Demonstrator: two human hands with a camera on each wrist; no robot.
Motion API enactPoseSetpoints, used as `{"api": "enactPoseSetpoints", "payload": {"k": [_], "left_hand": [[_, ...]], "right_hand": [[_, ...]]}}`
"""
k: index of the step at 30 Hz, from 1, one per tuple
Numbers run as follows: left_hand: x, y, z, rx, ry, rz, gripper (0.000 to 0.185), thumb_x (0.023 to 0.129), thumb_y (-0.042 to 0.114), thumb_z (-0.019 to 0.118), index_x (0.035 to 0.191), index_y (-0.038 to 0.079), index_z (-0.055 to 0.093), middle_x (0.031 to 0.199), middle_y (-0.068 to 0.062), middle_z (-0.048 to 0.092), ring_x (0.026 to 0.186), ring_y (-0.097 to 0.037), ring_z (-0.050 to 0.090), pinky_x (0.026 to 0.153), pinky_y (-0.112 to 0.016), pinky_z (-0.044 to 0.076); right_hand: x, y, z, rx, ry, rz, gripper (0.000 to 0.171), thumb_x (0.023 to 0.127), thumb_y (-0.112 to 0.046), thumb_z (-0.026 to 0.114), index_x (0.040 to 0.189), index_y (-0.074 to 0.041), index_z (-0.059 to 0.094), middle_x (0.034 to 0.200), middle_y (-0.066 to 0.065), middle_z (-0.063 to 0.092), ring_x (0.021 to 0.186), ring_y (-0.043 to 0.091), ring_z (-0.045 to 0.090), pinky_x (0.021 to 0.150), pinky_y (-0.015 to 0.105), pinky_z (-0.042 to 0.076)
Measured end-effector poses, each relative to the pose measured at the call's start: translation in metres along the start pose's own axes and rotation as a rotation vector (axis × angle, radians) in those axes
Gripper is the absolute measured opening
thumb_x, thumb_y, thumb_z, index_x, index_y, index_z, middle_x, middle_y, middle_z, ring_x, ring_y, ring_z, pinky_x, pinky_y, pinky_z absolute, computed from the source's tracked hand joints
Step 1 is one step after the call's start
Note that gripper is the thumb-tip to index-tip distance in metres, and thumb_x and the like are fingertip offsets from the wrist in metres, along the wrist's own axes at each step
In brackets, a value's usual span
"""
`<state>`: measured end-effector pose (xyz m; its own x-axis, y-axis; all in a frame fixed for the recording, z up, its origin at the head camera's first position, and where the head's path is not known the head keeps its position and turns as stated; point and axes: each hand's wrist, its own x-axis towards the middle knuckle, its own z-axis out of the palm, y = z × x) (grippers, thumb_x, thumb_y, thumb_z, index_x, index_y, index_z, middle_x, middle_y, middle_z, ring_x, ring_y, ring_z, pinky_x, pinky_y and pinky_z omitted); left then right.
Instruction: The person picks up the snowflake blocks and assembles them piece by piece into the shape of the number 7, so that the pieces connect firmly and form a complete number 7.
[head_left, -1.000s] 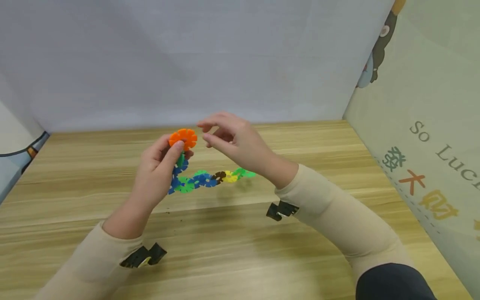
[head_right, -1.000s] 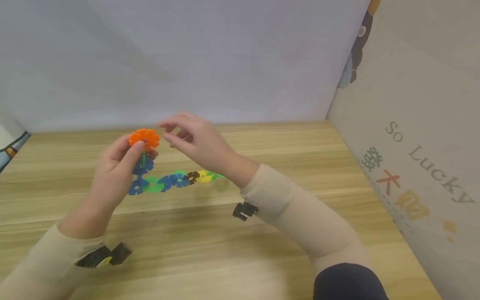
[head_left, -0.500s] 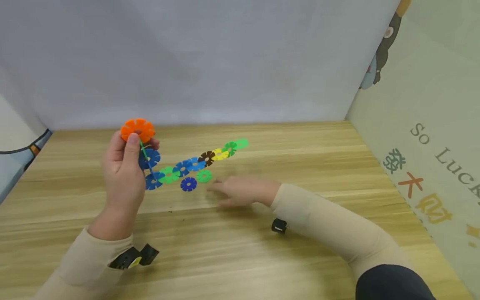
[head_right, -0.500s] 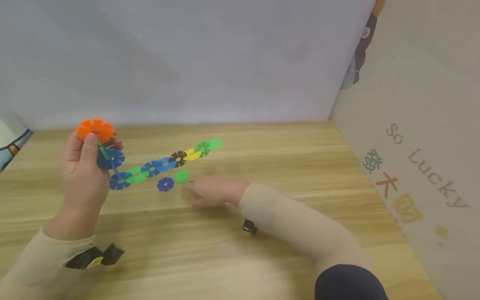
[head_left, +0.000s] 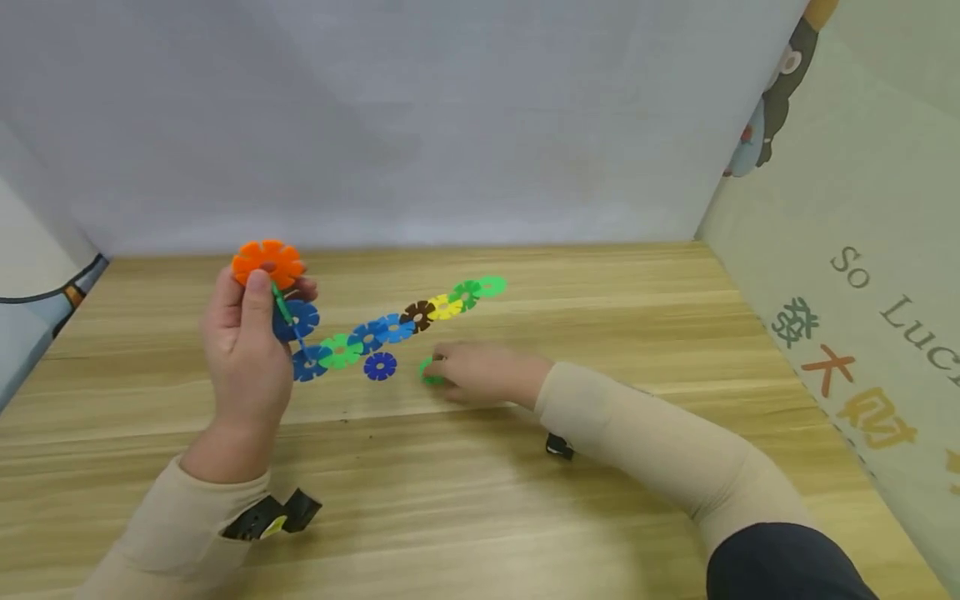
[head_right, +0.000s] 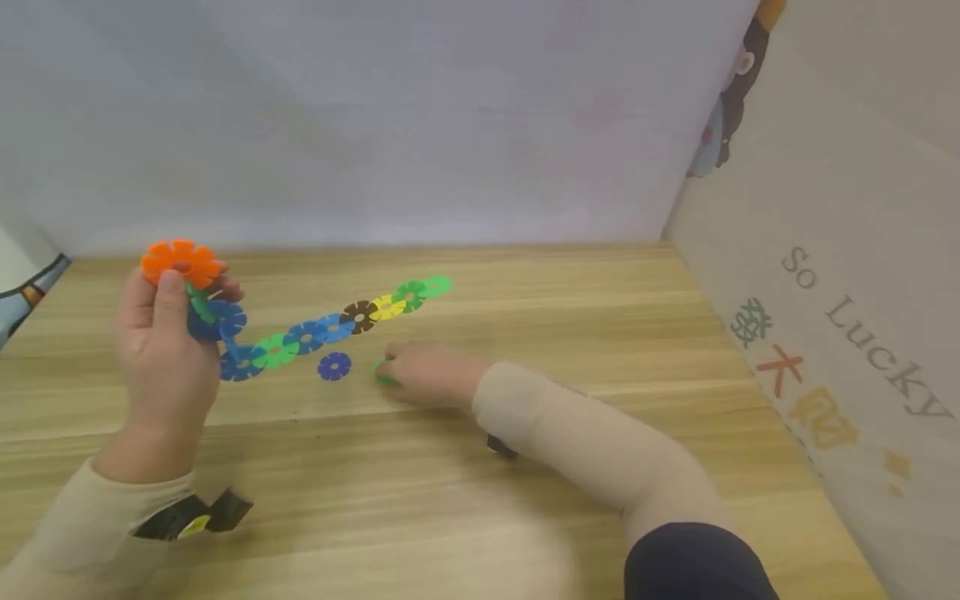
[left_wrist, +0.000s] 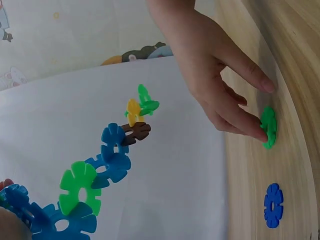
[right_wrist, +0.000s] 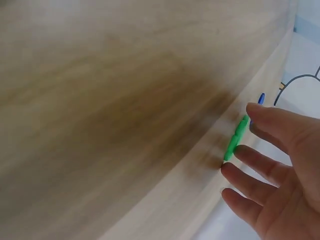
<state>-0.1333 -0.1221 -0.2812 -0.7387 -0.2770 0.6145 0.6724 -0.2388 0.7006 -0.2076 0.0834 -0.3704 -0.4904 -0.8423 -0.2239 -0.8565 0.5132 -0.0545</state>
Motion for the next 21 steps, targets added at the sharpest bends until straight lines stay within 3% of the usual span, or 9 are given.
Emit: {"api": "enactPoseSetpoints", "payload": {"k": [2,5,9,12,18,21], "left_hand": [[-0.001,-0.001,-0.001,-0.003,-0.008,0.002,0.020,0.099,0.005,0.041,0.106,-0.006,0.056,0.094,-0.016,0.059,0.080,-0.027,0.058,0.080,-0.028,0.050],[-0.003,-0.003,-0.002,-0.006,-0.032,0.000,0.021,0.099,0.005,0.040,0.107,-0.007,0.057,0.094,-0.016,0.059,0.079,-0.028,0.057,0.080,-0.029,0.049],[-0.001,-0.003,-0.007,-0.006,-0.052,-0.016,0.022,0.099,0.006,0.041,0.109,-0.007,0.056,0.096,-0.017,0.060,0.080,-0.027,0.057,0.081,-0.028,0.049],[0.001,-0.003,-0.011,-0.006,-0.053,-0.027,0.022,0.099,0.007,0.042,0.109,-0.007,0.056,0.096,-0.018,0.060,0.080,-0.027,0.057,0.081,-0.028,0.049],[0.004,-0.004,-0.017,0.016,-0.091,-0.013,0.022,0.099,0.005,0.041,0.107,-0.007,0.057,0.093,-0.014,0.061,0.079,-0.024,0.058,0.080,-0.027,0.050],[0.006,-0.005,-0.020,0.032,-0.114,0.002,0.022,0.099,0.005,0.041,0.106,-0.007,0.058,0.092,-0.014,0.061,0.078,-0.024,0.058,0.079,-0.027,0.050]], "right_hand": [[-0.004,-0.001,0.001,-0.041,0.028,-0.014,0.037,0.093,-0.026,0.059,0.128,-0.015,0.057,0.119,0.008,0.055,0.103,0.018,0.056,0.088,0.028,0.046],[-0.011,-0.002,0.003,-0.043,0.051,-0.019,0.032,0.091,-0.023,0.062,0.122,-0.016,0.062,0.122,0.008,0.054,0.105,0.019,0.057,0.087,0.029,0.047],[-0.016,-0.005,0.002,0.024,0.064,-0.007,0.031,0.088,-0.019,0.065,0.118,-0.013,0.062,0.128,0.007,0.053,0.113,0.020,0.053,0.095,0.030,0.043],[-0.018,-0.007,0.001,0.069,0.049,0.006,0.036,0.086,-0.019,0.067,0.120,-0.012,0.059,0.123,0.005,0.056,0.111,0.019,0.053,0.095,0.029,0.042],[-0.018,-0.011,-0.004,0.190,-0.019,0.101,0.041,0.082,-0.021,0.073,0.120,-0.013,0.060,0.112,0.005,0.053,0.097,0.017,0.054,0.085,0.028,0.046],[-0.017,-0.010,-0.006,0.229,-0.013,0.083,0.027,0.081,-0.019,0.073,0.106,-0.011,0.065,0.100,0.002,0.055,0.085,0.013,0.052,0.076,0.025,0.046]]}}
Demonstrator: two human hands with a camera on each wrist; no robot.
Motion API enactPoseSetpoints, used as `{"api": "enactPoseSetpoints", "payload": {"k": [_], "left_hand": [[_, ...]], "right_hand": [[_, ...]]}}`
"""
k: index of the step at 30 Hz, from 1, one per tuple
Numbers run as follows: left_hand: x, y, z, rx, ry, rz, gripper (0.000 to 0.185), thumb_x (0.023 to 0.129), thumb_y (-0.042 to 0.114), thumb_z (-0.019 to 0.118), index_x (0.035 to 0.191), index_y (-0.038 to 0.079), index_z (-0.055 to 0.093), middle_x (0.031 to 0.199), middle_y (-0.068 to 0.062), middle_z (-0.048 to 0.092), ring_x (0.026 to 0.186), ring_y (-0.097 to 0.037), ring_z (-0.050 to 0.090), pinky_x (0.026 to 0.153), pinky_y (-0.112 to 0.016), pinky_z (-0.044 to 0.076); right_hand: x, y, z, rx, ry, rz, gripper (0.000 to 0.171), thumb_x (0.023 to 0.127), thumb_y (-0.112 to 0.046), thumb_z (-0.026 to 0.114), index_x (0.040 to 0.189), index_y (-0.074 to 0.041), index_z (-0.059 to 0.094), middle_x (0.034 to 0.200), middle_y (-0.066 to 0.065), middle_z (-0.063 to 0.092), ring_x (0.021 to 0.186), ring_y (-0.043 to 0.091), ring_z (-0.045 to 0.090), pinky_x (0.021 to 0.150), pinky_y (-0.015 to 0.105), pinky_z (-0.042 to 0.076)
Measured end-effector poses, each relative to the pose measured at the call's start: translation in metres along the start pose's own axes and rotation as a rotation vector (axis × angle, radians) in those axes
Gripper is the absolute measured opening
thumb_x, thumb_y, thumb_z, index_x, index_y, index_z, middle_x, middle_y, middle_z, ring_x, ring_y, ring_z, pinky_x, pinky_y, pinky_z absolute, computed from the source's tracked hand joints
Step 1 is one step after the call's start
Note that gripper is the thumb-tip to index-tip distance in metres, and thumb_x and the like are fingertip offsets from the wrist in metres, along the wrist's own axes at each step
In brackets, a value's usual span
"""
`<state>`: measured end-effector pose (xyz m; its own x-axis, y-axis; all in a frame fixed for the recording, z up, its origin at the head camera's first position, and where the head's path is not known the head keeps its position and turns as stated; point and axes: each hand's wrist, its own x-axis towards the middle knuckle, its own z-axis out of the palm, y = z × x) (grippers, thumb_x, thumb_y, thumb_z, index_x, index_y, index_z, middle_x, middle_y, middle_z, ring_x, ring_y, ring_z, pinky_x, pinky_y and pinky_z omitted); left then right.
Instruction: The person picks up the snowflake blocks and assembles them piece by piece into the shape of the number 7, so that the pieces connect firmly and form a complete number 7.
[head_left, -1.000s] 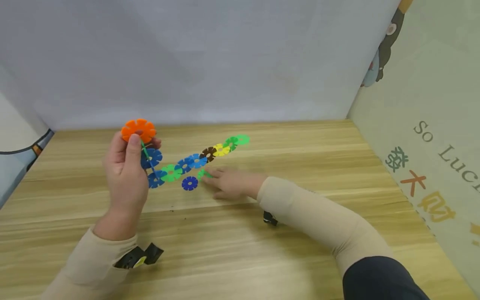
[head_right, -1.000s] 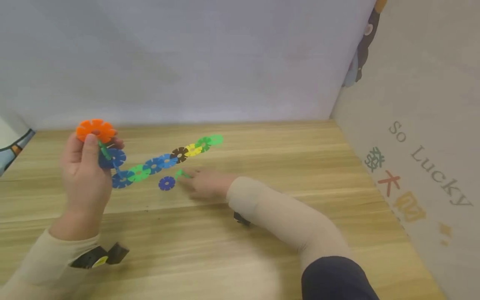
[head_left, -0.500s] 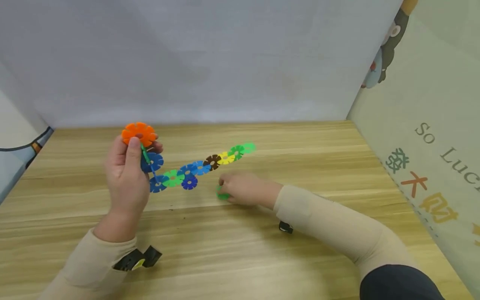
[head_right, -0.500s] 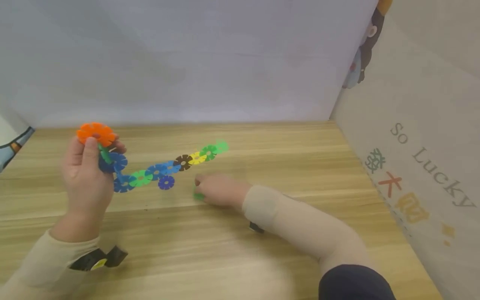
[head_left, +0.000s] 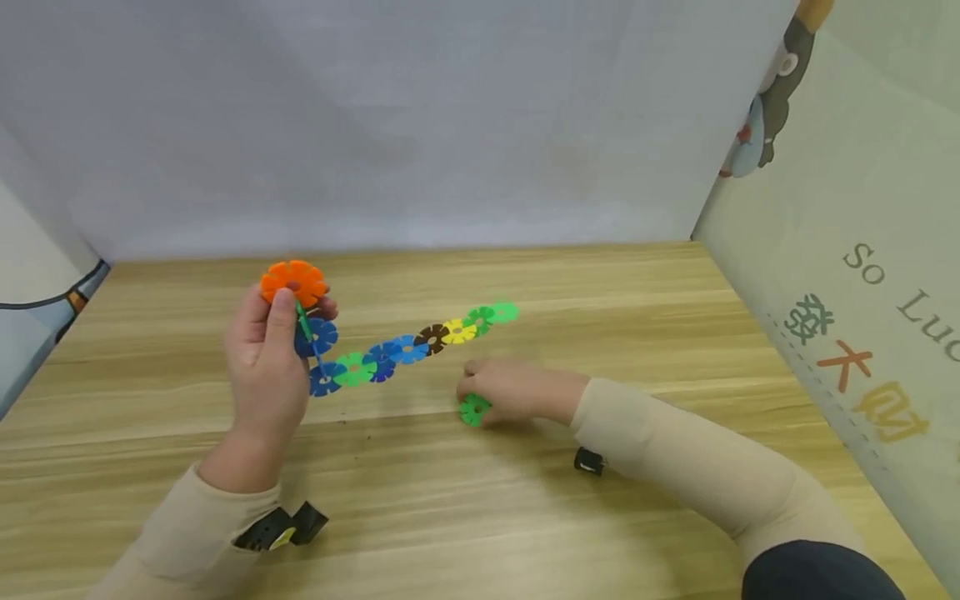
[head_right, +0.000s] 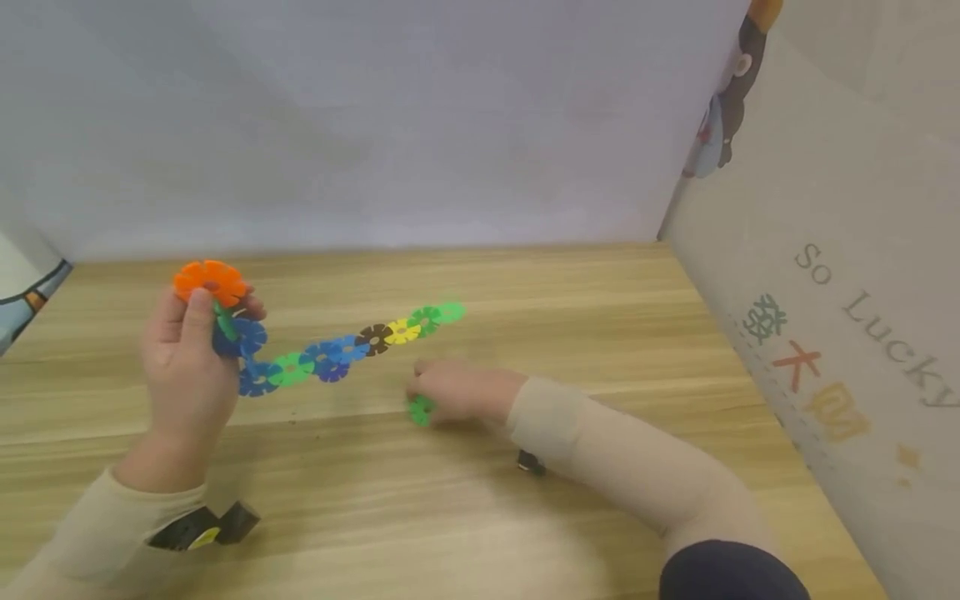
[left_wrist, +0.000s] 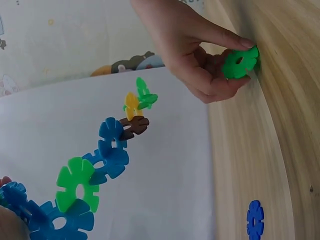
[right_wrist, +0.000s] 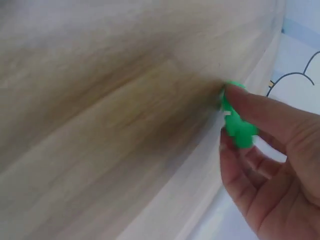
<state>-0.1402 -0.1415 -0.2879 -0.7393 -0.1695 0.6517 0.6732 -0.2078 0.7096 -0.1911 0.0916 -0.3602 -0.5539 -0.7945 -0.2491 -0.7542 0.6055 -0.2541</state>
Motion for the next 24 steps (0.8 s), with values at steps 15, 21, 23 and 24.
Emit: {"api": "enactPoseSetpoints", "payload": {"k": [15,21,23,24], "left_hand": [[-0.007,-0.006,0.003,0.034,-0.014,-0.001,0.022,0.099,0.006,0.041,0.106,-0.006,0.059,0.093,-0.011,0.061,0.078,-0.022,0.059,0.079,-0.026,0.050],[-0.009,-0.008,0.009,0.031,-0.039,0.008,0.022,0.099,0.004,0.041,0.106,-0.004,0.060,0.093,-0.010,0.061,0.079,-0.022,0.060,0.079,-0.027,0.050],[-0.012,-0.010,0.011,0.042,-0.047,0.008,0.022,0.099,0.004,0.041,0.106,-0.003,0.060,0.093,-0.009,0.061,0.079,-0.021,0.060,0.079,-0.026,0.050],[-0.013,-0.011,0.012,0.048,-0.049,0.009,0.022,0.099,0.003,0.041,0.106,-0.003,0.061,0.093,-0.008,0.062,0.079,-0.020,0.060,0.079,-0.026,0.050]], "right_hand": [[-0.039,-0.001,-0.052,0.664,0.108,-0.096,0.010,0.087,-0.012,0.067,0.093,-0.007,0.062,0.080,0.002,0.063,0.067,0.013,0.064,0.064,0.026,0.051],[-0.044,-0.008,-0.073,0.794,0.253,-0.073,0.015,0.087,-0.005,0.066,0.101,-0.002,0.061,0.085,0.005,0.066,0.073,0.019,0.065,0.073,0.032,0.053],[-0.044,-0.010,-0.079,0.834,0.305,-0.065,0.020,0.087,-0.004,0.065,0.106,-0.001,0.060,0.087,0.006,0.067,0.076,0.024,0.065,0.074,0.036,0.053],[-0.044,-0.011,-0.082,0.854,0.331,-0.065,0.023,0.087,-0.003,0.065,0.110,-0.001,0.059,0.088,0.008,0.067,0.077,0.027,0.065,0.075,0.039,0.053]]}}
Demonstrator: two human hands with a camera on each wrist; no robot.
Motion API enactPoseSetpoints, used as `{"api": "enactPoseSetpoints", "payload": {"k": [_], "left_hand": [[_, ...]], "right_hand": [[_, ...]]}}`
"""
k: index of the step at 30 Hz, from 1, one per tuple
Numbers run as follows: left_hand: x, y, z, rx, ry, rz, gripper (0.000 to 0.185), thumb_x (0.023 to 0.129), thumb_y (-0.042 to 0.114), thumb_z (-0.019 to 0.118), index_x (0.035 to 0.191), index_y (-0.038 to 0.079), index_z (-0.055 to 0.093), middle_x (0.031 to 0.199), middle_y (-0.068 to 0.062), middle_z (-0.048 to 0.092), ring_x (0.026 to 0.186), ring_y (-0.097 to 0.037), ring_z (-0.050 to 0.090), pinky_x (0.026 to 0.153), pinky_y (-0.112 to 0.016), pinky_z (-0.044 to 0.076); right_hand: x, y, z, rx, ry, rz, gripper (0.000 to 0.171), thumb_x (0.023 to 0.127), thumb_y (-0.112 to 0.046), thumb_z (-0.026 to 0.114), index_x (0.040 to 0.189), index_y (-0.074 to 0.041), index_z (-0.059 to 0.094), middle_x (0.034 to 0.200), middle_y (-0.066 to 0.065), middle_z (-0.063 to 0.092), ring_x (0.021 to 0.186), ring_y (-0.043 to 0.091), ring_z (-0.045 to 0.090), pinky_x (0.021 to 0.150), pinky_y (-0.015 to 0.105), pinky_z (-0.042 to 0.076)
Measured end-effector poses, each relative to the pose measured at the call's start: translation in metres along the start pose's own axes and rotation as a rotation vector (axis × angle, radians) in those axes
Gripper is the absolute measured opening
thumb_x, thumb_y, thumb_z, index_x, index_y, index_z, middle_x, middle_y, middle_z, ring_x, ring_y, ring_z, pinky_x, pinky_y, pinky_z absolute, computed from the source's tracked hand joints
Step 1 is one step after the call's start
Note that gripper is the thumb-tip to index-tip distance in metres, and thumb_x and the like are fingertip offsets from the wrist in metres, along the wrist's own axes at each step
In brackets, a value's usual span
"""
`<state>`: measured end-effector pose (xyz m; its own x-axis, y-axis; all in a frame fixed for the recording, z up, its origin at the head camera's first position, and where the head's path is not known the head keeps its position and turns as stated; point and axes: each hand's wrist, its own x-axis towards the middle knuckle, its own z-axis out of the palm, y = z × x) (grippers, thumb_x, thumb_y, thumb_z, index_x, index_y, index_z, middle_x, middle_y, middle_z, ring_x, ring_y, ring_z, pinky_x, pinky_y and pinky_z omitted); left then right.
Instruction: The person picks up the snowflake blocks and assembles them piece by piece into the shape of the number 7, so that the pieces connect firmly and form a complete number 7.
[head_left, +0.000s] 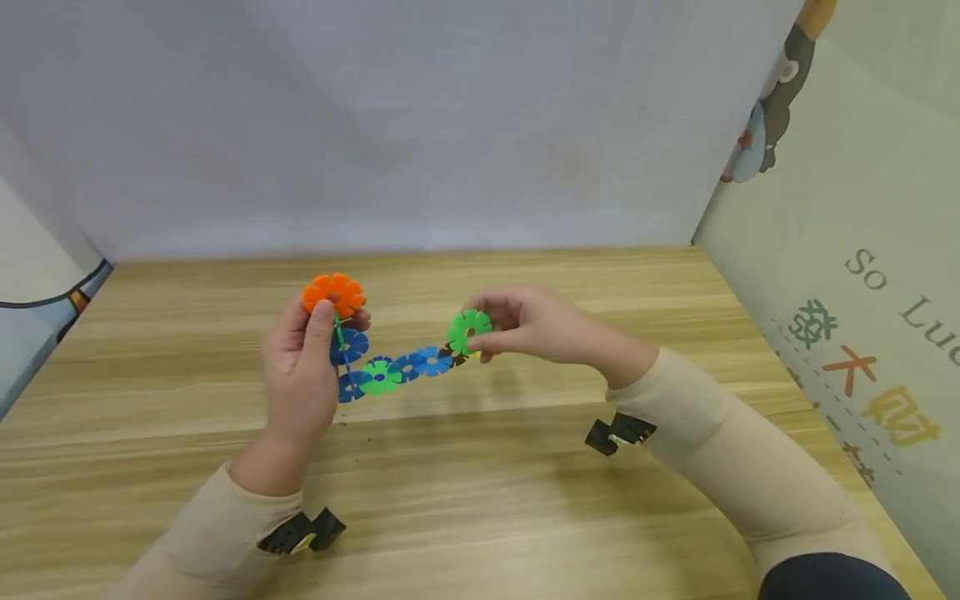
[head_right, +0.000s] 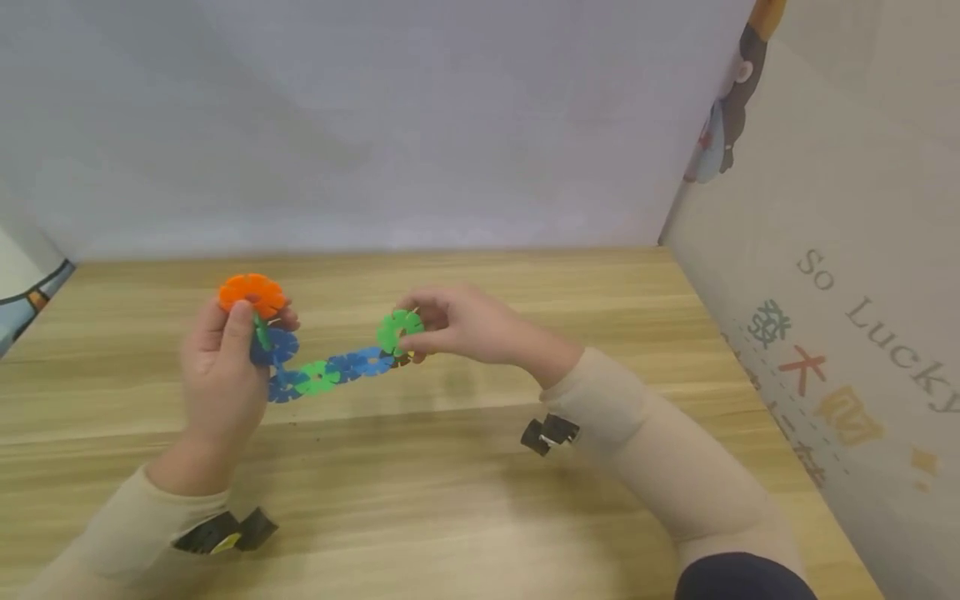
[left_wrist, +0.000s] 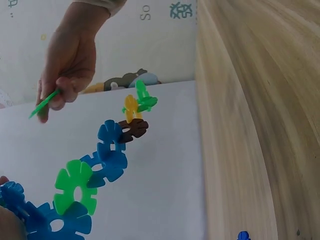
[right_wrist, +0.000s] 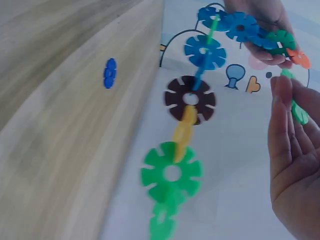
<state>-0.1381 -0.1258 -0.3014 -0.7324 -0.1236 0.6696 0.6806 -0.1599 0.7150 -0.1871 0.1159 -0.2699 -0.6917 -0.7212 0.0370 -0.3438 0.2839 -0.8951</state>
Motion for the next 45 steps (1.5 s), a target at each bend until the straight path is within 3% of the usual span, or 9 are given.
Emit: {"api": "enactPoseSetpoints", "payload": {"k": [4,7,15,20,26,34,41,45], "left_hand": [[-0.009,-0.004,0.008,0.050,-0.011,0.004,0.022,0.099,0.004,0.042,0.105,-0.004,0.061,0.093,-0.005,0.063,0.079,-0.019,0.060,0.078,-0.026,0.051],[-0.014,-0.005,0.015,0.091,-0.023,0.015,0.022,0.099,0.005,0.042,0.103,-0.008,0.059,0.091,-0.003,0.063,0.078,-0.018,0.060,0.077,-0.026,0.051],[-0.026,-0.002,0.032,0.158,-0.051,0.080,0.028,0.099,0.010,0.045,0.100,-0.017,0.054,0.091,-0.002,0.062,0.080,-0.018,0.060,0.076,-0.026,0.051],[-0.023,-0.006,0.038,0.182,-0.091,0.121,0.030,0.099,0.014,0.046,0.097,-0.015,0.055,0.090,-0.004,0.060,0.080,-0.019,0.059,0.076,-0.027,0.051],[-0.019,-0.011,0.041,0.173,-0.100,0.153,0.036,0.099,0.020,0.047,0.098,-0.015,0.056,0.091,-0.005,0.060,0.082,-0.017,0.058,0.077,-0.027,0.050],[-0.017,-0.014,0.042,0.189,-0.110,0.221,0.035,0.097,0.021,0.049,0.096,-0.013,0.057,0.091,-0.005,0.061,0.079,-0.015,0.055,0.074,-0.025,0.048],[-0.016,-0.015,0.044,0.243,-0.095,0.258,0.034,0.096,0.022,0.052,0.097,-0.011,0.060,0.086,-0.010,0.058,0.071,-0.013,0.048,0.064,-0.021,0.042],[-0.014,-0.015,0.044,0.278,-0.094,0.275,0.035,0.097,0.024,0.051,0.097,-0.010,0.061,0.082,-0.011,0.056,0.067,-0.013,0.045,0.060,-0.021,0.038]], "right_hand": [[0.000,-0.010,-0.001,0.041,0.082,-0.043,0.041,0.088,-0.002,0.064,0.127,-0.004,0.054,0.088,0.010,0.068,0.080,0.030,0.065,0.077,0.040,0.053],[-0.001,-0.018,0.001,0.040,0.119,-0.087,0.044,0.090,-0.005,0.062,0.132,-0.006,0.051,0.086,0.009,0.069,0.079,0.025,0.066,0.077,0.035,0.053],[-0.005,-0.043,0.015,-0.023,0.260,-0.269,0.033,0.091,-0.007,0.061,0.123,-0.002,0.057,0.077,0.007,0.067,0.070,0.017,0.064,0.063,0.030,0.051],[-0.001,-0.054,0.022,-0.073,0.366,-0.384,0.029,0.089,-0.004,0.063,0.117,0.002,0.059,0.072,0.005,0.065,0.063,0.013,0.061,0.059,0.030,0.051],[0.001,-0.060,0.026,-0.215,0.472,-0.456,0.027,0.086,-0.003,0.064,0.112,0.004,0.061,0.065,0.003,0.063,0.055,0.008,0.057,0.052,0.026,0.048],[0.004,-0.058,0.027,-0.351,0.529,-0.537,0.024,0.084,-0.002,0.065,0.107,0.005,0.062,0.063,0.003,0.062,0.050,0.003,0.053,0.047,0.021,0.044],[0.004,-0.054,0.029,-0.295,0.529,-0.537,0.023,0.084,0.000,0.063,0.103,0.004,0.051,0.060,0.002,0.062,0.049,0.002,0.053,0.044,0.021,0.043],[0.006,-0.053,0.030,-0.355,0.537,-0.553,0.032,0.085,0.000,0.060,0.115,0.006,0.051,0.054,-0.002,0.056,0.046,0.000,0.050,0.043,0.020,0.041]]}}
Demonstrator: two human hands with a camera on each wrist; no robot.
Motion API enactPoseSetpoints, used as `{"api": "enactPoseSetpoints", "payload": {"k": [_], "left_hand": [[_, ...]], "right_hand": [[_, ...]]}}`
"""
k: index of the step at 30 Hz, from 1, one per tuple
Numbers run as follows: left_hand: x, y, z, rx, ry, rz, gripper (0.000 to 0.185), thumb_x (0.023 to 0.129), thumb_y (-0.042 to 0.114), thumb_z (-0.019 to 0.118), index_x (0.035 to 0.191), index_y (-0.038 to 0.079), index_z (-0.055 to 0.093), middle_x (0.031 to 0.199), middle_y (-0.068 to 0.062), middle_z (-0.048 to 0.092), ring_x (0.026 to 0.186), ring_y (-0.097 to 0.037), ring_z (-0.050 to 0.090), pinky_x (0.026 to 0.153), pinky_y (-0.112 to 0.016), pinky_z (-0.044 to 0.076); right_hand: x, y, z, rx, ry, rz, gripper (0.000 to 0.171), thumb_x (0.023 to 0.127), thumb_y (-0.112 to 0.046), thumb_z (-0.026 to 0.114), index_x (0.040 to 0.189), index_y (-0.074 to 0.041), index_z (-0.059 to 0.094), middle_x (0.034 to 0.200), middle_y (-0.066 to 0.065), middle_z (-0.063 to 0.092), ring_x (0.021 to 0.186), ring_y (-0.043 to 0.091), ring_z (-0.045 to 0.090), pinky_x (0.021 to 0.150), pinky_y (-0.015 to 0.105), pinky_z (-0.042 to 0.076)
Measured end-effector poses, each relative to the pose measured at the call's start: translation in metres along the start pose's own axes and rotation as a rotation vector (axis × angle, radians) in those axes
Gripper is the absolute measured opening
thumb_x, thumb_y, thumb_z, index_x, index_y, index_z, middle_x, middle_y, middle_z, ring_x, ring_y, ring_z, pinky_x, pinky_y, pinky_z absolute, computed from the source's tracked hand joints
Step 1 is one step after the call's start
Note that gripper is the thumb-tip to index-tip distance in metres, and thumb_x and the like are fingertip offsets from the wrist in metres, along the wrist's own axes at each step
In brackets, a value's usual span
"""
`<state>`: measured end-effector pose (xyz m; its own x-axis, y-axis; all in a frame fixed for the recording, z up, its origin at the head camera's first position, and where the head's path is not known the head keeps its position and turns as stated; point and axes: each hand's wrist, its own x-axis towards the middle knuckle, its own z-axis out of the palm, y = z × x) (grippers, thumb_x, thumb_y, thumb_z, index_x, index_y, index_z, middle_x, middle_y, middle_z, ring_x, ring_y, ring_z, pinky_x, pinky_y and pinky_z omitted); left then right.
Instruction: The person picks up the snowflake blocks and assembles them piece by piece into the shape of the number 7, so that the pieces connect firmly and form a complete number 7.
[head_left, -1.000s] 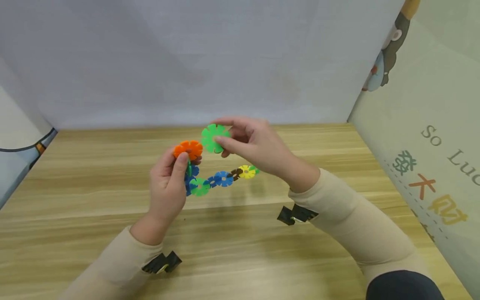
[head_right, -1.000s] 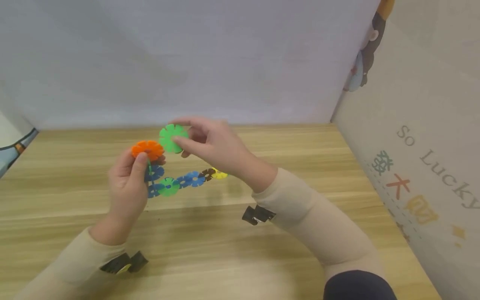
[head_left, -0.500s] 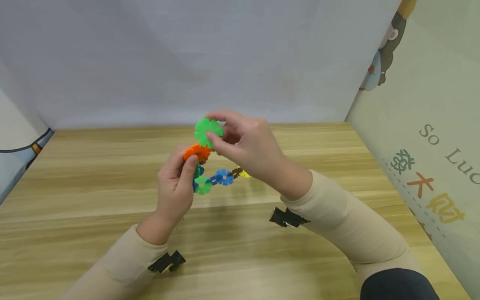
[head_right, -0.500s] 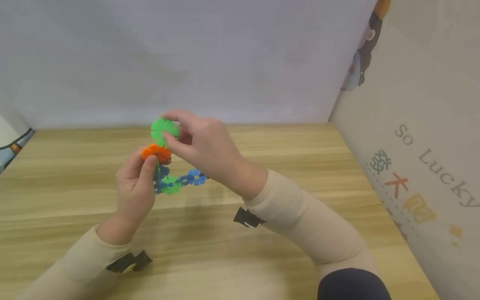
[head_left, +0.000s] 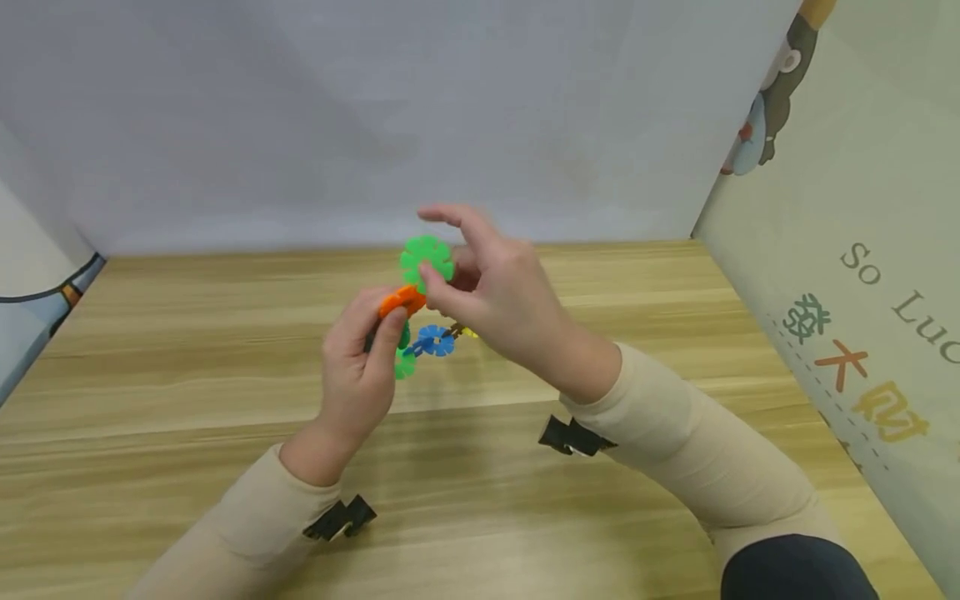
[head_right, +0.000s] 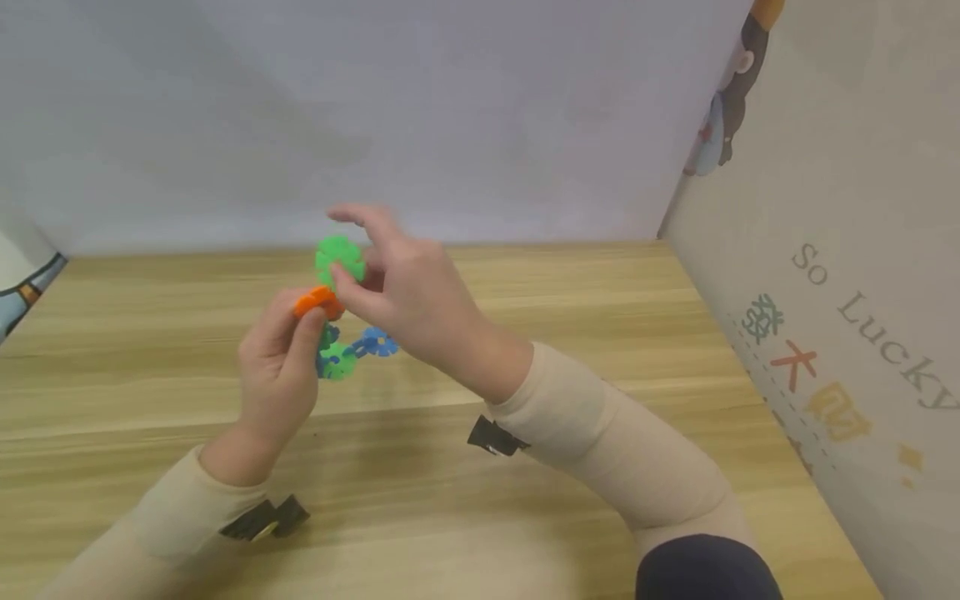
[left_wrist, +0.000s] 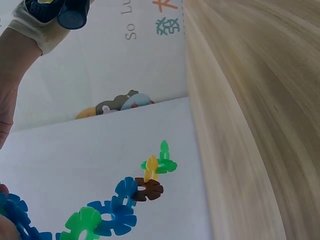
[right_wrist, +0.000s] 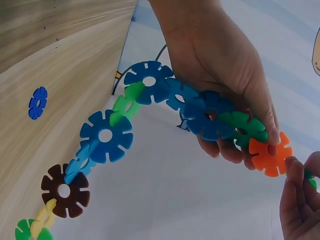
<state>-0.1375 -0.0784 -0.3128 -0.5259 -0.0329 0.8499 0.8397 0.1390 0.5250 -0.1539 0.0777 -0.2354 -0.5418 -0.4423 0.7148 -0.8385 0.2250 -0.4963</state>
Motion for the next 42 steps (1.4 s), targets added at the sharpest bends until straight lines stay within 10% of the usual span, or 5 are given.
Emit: {"api": "enactPoseSetpoints", "payload": {"k": [10,33,42], "left_hand": [[0.002,-0.001,0.001,0.003,-0.005,-0.026,0.038,0.096,0.026,0.052,0.098,-0.011,0.062,0.086,-0.014,0.059,0.070,-0.014,0.047,0.062,-0.021,0.040],[-0.001,-0.003,0.003,-0.053,0.067,-0.099,0.027,0.093,0.015,0.056,0.090,-0.012,0.061,0.073,-0.008,0.051,0.063,-0.012,0.044,0.058,-0.021,0.037],[0.009,0.001,-0.005,-0.021,-0.017,-0.251,0.022,0.096,0.009,0.052,0.091,-0.010,0.062,0.078,0.001,0.059,0.059,-0.008,0.042,0.054,-0.018,0.038]], "right_hand": [[-0.001,0.007,0.007,-0.151,-0.004,-0.097,0.025,0.087,-0.002,0.055,0.111,0.006,0.059,0.052,-0.001,0.047,0.043,0.006,0.036,0.041,0.020,0.030],[-0.005,0.000,0.024,-0.176,-0.002,0.001,0.024,0.091,-0.002,0.052,0.114,0.005,0.052,0.056,0.001,0.041,0.046,0.009,0.034,0.044,0.019,0.031],[0.001,0.004,0.017,-0.103,-0.127,0.117,0.039,0.097,-0.011,0.050,0.132,0.004,0.044,0.061,0.000,0.053,0.048,0.006,0.040,0.047,0.022,0.036]]}}
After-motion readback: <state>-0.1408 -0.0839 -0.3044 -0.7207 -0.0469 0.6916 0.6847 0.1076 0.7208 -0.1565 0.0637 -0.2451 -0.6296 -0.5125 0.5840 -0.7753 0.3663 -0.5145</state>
